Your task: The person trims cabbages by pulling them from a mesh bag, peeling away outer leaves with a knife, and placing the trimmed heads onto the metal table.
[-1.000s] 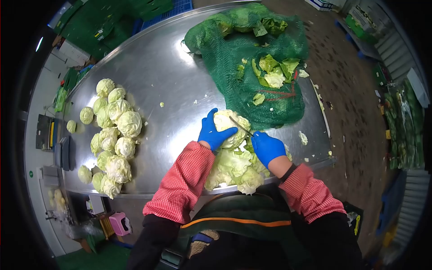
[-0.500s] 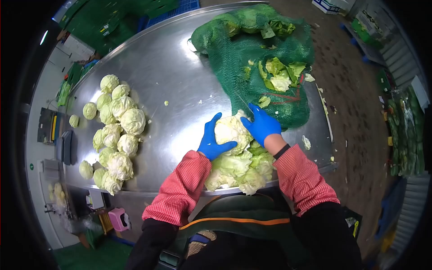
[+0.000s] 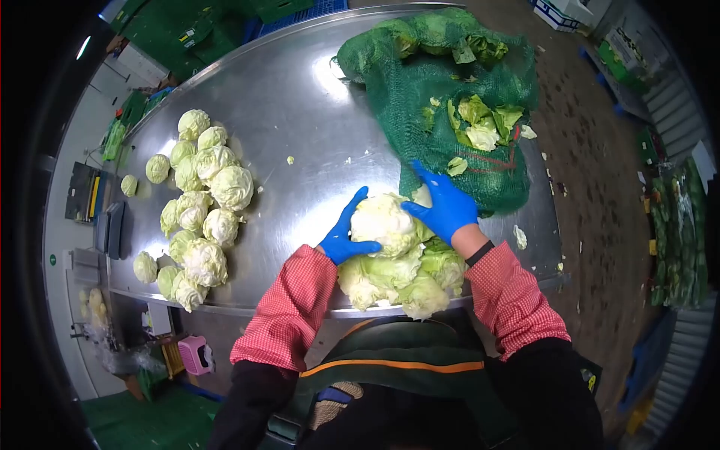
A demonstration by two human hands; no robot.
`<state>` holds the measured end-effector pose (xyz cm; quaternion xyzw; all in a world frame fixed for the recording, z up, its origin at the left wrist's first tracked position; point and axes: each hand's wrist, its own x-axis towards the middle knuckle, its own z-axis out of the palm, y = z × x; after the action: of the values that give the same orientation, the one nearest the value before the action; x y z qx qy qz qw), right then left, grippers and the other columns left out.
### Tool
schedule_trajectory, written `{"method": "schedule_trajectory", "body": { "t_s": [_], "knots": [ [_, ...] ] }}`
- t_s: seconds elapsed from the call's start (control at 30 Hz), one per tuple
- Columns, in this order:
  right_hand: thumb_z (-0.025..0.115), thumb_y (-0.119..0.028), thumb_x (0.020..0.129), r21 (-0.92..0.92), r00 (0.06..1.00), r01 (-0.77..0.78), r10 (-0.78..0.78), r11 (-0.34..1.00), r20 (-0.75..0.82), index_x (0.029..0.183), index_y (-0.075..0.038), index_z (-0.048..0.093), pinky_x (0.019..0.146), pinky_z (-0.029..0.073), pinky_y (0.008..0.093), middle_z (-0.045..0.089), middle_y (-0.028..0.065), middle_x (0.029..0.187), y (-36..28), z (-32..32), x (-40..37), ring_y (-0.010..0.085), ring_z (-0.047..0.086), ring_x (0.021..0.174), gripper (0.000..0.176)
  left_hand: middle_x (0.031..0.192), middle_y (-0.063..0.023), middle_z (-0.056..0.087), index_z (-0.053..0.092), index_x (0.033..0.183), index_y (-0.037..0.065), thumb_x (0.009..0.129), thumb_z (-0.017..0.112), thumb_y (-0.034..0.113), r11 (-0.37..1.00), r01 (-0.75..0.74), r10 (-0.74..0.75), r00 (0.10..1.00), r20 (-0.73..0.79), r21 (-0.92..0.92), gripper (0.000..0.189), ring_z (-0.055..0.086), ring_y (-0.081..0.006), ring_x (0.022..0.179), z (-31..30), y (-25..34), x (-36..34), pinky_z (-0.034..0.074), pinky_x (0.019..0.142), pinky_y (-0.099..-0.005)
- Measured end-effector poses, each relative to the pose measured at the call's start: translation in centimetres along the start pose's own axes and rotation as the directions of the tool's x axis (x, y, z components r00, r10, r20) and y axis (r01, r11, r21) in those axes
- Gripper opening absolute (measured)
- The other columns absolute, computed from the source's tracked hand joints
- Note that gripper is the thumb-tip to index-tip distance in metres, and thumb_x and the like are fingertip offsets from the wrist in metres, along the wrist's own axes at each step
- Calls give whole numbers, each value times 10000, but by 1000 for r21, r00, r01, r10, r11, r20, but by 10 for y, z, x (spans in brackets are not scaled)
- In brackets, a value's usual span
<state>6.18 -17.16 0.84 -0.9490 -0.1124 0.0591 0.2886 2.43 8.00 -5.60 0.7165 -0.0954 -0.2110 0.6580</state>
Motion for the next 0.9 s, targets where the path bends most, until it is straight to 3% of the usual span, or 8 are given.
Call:
{"method": "schedule_trajectory", "body": {
  "t_s": [0.1,0.17,0.3,0.47,0.5,0.6,0.7,0.9],
  "knots": [
    [550,-593,855,221,952,16,-83,975,295,1355,-105,473,936,462,427,562,216,1267,23,38,11,384,581,1100,704,1342,-157,433,274,1480,135,624,885,190,974,2,66,955,-290,228,1054,443,-307,1245,18,33,-2,371,1055,-404],
    [524,-601,870,292,942,-185,85,938,325,1329,-57,489,959,442,419,565,234,1257,33,45,7,392,566,1123,713,1273,-176,449,335,1433,79,632,877,288,975,36,86,850,-520,220,989,479,-339,1166,20,20,-3,411,994,-424],
    [459,-571,914,321,953,-233,150,918,263,1282,5,515,963,430,419,578,270,1212,23,53,-13,418,545,1134,685,1267,-231,426,322,1382,-44,593,864,420,841,64,283,795,-537,537,1064,442,-380,1193,65,1,-9,379,1031,-447],
    [413,-437,963,72,990,-59,49,996,129,1172,-44,581,852,487,444,608,242,1135,16,35,-25,410,606,976,476,1310,-253,392,258,1418,-45,583,859,478,839,185,145,831,-538,512,1154,426,-374,1235,50,5,25,376,1048,-425],
    [426,-333,962,-5,999,45,-45,999,23,1065,-64,602,730,520,457,636,201,1017,13,30,-30,393,637,827,338,1315,-257,389,259,1418,-44,582,856,484,824,211,108,853,-510,526,1156,427,-375,1239,44,6,30,383,1043,-424],
    [441,-244,946,-187,992,98,-81,977,93,979,-69,601,646,529,463,638,179,928,3,17,-40,378,645,743,239,1292,-264,405,281,1412,-31,554,840,522,771,314,11,863,-505,554,1164,478,-401,1195,44,15,42,433,995,-433],
    [460,-187,919,-235,998,53,-60,971,-25,918,-73,593,614,529,472,631,164,843,22,34,-31,370,648,703,174,1233,-259,431,300,1395,-9,536,826,539,718,390,-47,854,-519,577,1147,530,-419,1109,54,28,55,479,930,-454],
    [428,-211,935,-214,997,-49,61,976,49,953,-65,606,673,538,475,660,193,936,46,47,8,374,665,765,231,1248,-283,443,317,1398,-32,533,837,524,647,468,-97,833,-544,602,1152,539,-413,1107,66,45,62,469,943,-436]
  ]
}}
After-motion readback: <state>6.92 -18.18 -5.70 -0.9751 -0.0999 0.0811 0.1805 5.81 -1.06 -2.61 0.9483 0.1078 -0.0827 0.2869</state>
